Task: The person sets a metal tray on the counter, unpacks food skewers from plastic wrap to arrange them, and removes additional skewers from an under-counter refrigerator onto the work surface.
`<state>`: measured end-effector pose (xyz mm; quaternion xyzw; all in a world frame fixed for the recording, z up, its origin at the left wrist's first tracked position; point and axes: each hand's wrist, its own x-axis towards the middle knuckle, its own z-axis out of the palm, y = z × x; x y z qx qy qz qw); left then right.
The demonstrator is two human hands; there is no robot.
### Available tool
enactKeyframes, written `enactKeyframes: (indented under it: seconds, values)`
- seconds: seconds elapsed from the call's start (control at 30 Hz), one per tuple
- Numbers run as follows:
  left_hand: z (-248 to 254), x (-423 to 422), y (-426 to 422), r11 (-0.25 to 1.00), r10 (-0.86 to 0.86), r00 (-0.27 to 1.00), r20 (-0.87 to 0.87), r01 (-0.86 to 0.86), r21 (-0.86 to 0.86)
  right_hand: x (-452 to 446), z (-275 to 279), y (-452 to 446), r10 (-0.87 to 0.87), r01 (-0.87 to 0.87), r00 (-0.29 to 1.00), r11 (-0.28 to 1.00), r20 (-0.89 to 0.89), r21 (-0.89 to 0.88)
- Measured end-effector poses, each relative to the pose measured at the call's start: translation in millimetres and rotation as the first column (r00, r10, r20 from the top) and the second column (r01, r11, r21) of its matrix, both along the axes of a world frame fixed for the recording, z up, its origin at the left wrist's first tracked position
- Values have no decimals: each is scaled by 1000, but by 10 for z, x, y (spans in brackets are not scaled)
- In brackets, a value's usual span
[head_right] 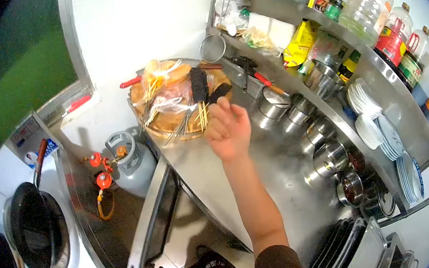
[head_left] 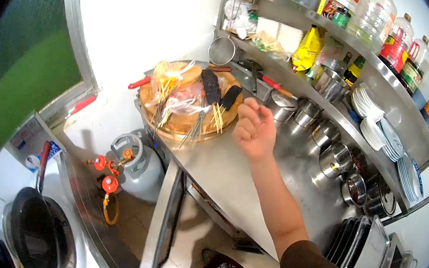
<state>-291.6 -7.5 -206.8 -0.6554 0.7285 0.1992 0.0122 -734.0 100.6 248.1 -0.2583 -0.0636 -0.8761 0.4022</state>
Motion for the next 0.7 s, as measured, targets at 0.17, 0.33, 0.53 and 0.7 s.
enactKeyframes:
  seconds: [0.17, 0.33, 0.53, 0.7]
  values:
    - [-170, 385, 392, 919, -75, 989, -127, 118, 376, 62, 338, 171, 55, -56, 998, 998, 31, 34]
    - [-46, 499, 687, 516, -288, 907, -307, 417, 748, 360, 274, 246, 30, -36, 999, 945, 23, 326]
    - [250, 110, 248, 423, -612, 713, -342, 661, 620, 839, -449, 383, 34, -3, 999, 771, -37, 637]
    - [1418, -864, -170, 813, -168, 823, -543, 427, 395, 1103, -649, 493, 92, 57, 983, 668, -159, 742]
